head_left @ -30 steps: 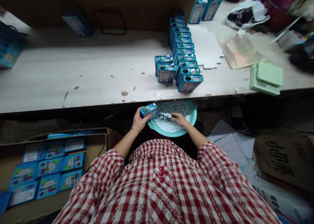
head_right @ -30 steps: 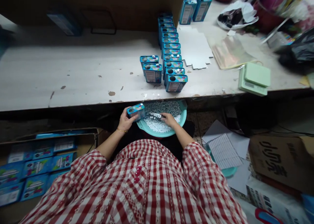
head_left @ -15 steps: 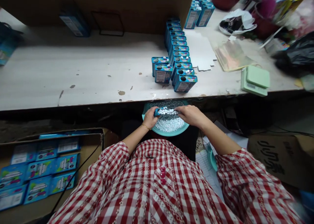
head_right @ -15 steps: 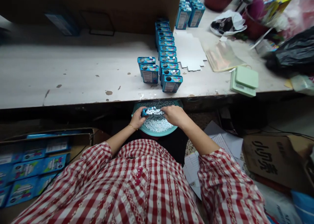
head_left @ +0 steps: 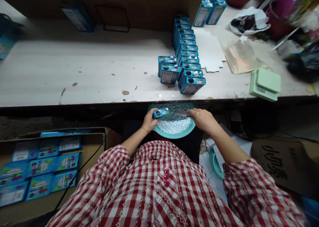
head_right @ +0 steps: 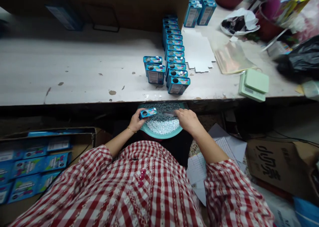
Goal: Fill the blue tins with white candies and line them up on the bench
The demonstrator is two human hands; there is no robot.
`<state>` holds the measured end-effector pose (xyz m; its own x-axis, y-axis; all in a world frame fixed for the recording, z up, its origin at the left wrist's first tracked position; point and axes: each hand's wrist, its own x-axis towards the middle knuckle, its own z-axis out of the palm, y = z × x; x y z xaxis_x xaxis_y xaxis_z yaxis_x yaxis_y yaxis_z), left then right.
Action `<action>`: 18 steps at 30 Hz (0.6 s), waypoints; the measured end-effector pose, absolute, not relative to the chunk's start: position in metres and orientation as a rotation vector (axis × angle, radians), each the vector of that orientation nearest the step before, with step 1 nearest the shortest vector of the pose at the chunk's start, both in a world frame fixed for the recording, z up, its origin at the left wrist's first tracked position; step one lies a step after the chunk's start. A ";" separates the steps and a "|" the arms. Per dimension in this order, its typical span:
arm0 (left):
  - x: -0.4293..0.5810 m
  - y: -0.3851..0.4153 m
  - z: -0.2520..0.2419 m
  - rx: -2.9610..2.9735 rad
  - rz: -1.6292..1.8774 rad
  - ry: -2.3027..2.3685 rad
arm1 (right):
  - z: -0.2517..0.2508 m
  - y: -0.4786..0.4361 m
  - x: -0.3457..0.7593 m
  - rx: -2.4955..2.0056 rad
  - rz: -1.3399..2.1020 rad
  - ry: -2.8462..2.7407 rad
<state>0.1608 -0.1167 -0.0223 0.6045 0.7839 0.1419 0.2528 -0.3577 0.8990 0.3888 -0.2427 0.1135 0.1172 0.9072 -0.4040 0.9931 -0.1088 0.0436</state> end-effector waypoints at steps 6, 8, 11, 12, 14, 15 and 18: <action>0.143 -0.105 -0.023 1.723 0.834 0.989 | 0.000 -0.220 0.365 2.256 -0.808 1.614; 0.143 -0.103 -0.024 1.705 0.835 0.994 | -0.024 -0.205 0.339 2.310 -0.866 1.639; 0.139 -0.101 -0.026 1.679 0.828 0.998 | -0.042 -0.193 0.318 2.454 -0.988 1.685; 0.137 -0.101 -0.026 1.664 0.830 1.005 | -0.044 -0.194 0.318 2.538 -1.063 1.706; 0.132 -0.100 -0.024 1.635 0.846 1.029 | -0.044 -0.200 0.329 2.699 -1.218 1.748; 0.130 -0.100 -0.022 1.627 0.856 1.042 | -0.042 -0.205 0.337 2.759 -1.272 1.763; 0.129 -0.100 -0.016 1.661 0.883 1.068 | -0.025 -0.223 0.365 2.813 -1.306 1.801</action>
<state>0.1292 -0.1004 -0.0162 0.3600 0.9296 0.0789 0.2521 -0.1784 0.9511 0.3649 -0.2234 -0.0248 0.2680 0.9061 -0.3274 0.5928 -0.4230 -0.6853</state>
